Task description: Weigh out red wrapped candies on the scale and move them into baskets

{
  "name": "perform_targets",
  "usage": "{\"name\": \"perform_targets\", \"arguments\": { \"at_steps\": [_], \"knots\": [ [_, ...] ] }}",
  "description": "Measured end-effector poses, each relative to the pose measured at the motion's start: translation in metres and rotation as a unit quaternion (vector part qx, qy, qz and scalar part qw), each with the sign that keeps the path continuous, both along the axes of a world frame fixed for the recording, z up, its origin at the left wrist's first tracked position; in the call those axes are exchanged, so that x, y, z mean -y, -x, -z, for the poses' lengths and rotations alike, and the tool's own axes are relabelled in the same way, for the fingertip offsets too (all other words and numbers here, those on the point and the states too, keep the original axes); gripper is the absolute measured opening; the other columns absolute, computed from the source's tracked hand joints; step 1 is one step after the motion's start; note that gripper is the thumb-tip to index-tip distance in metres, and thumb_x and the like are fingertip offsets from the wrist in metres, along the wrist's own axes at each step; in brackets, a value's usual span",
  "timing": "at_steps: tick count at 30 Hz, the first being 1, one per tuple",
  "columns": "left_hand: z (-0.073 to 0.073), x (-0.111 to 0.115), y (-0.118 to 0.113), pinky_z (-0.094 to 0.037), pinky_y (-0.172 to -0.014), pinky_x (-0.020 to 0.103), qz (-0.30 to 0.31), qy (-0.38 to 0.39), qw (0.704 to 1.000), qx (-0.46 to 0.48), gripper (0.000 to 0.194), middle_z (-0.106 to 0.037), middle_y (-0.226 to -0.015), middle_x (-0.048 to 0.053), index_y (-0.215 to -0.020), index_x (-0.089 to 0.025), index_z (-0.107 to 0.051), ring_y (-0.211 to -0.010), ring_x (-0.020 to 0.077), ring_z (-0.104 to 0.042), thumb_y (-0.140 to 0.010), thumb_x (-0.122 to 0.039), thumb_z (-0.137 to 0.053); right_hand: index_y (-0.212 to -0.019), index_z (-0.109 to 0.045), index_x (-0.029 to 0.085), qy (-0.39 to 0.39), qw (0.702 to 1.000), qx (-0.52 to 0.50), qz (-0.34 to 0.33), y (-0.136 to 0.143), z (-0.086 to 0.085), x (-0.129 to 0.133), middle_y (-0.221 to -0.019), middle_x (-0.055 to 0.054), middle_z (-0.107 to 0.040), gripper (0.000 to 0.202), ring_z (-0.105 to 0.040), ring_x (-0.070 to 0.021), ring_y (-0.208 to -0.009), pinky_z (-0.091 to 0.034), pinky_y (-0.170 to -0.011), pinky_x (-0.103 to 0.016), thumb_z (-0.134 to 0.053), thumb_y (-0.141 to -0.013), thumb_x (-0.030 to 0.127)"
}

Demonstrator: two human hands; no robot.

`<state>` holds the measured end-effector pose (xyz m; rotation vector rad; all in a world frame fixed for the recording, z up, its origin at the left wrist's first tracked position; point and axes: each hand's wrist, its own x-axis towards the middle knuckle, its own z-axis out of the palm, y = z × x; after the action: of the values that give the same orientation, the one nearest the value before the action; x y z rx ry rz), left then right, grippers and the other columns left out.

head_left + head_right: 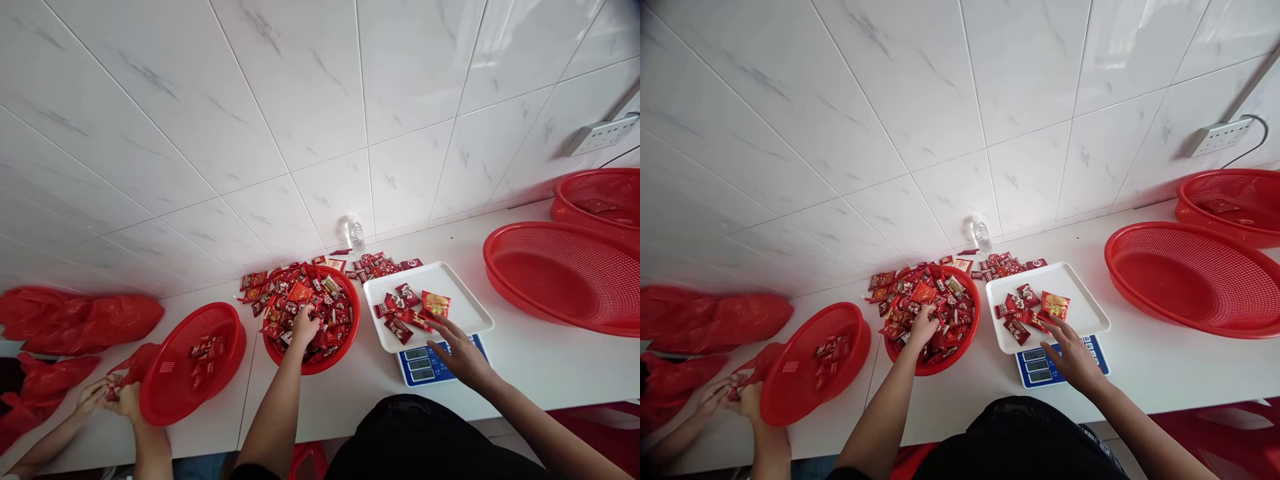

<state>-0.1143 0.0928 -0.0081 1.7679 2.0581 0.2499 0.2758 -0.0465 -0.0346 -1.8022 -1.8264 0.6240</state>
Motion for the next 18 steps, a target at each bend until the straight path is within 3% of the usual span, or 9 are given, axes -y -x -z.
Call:
{"name": "perform_targets", "arguments": {
  "at_steps": [3,6,10,13,18],
  "knots": [
    [-0.001,-0.017,-0.008,-0.04,-0.09,0.034,0.019,0.022,0.998,-0.058,0.04,-0.049,-0.128,0.011,-0.117,-0.021,-0.053,-0.119,0.0273,-0.043,-0.077,-0.025,-0.056,-0.126,-0.046,0.031,-0.006,1.0,0.004,-0.014,0.006,-0.006,0.0,-0.14,-0.006,-0.039,0.042,-0.047,-0.0292,-0.12,-0.05,-0.087,-0.044,-0.039,-0.088,0.048],
    [0.003,-0.023,-0.018,-0.041,-0.089,0.039,0.039,0.044,0.99,-0.127,0.051,-0.04,-0.135,0.012,-0.123,-0.025,-0.051,-0.124,0.0327,-0.035,-0.074,-0.031,-0.062,-0.128,-0.044,0.032,0.011,1.0,0.004,-0.015,0.009,-0.004,0.003,-0.141,-0.006,-0.038,0.044,-0.047,-0.0294,-0.121,-0.05,-0.087,-0.044,-0.038,-0.088,0.049],
    [0.015,-0.012,-0.029,-0.046,-0.079,0.032,0.067,0.045,0.983,-0.163,0.054,-0.036,-0.136,0.011,-0.128,-0.026,-0.045,-0.114,0.028,-0.046,-0.076,-0.016,-0.055,-0.127,-0.046,0.03,0.031,0.999,-0.001,-0.014,0.006,0.006,0.01,-0.141,-0.007,-0.038,0.044,-0.048,-0.0289,-0.12,-0.05,-0.088,-0.043,-0.038,-0.088,0.05],
    [0.023,-0.002,-0.029,-0.045,-0.078,0.029,0.087,0.022,0.985,-0.148,0.051,-0.036,-0.135,0.011,-0.123,-0.024,-0.049,-0.104,0.023,-0.053,-0.076,-0.005,-0.044,-0.125,-0.049,0.029,0.034,0.999,-0.012,-0.013,0.005,0.007,0.013,-0.138,-0.008,-0.041,0.042,-0.049,-0.0276,-0.119,-0.049,-0.089,-0.042,-0.038,-0.088,0.047],
    [0.015,-0.003,-0.025,-0.046,-0.077,0.029,0.06,-0.062,0.991,-0.1,0.038,-0.042,-0.122,0.011,-0.106,-0.019,-0.06,-0.089,0.0188,-0.058,-0.075,-0.004,-0.044,-0.123,-0.051,0.027,0.052,0.998,-0.026,-0.008,0.004,-0.004,0.01,-0.138,-0.008,-0.042,0.04,-0.05,-0.0266,-0.118,-0.048,-0.09,-0.04,-0.039,-0.088,0.043]
  ]
}}
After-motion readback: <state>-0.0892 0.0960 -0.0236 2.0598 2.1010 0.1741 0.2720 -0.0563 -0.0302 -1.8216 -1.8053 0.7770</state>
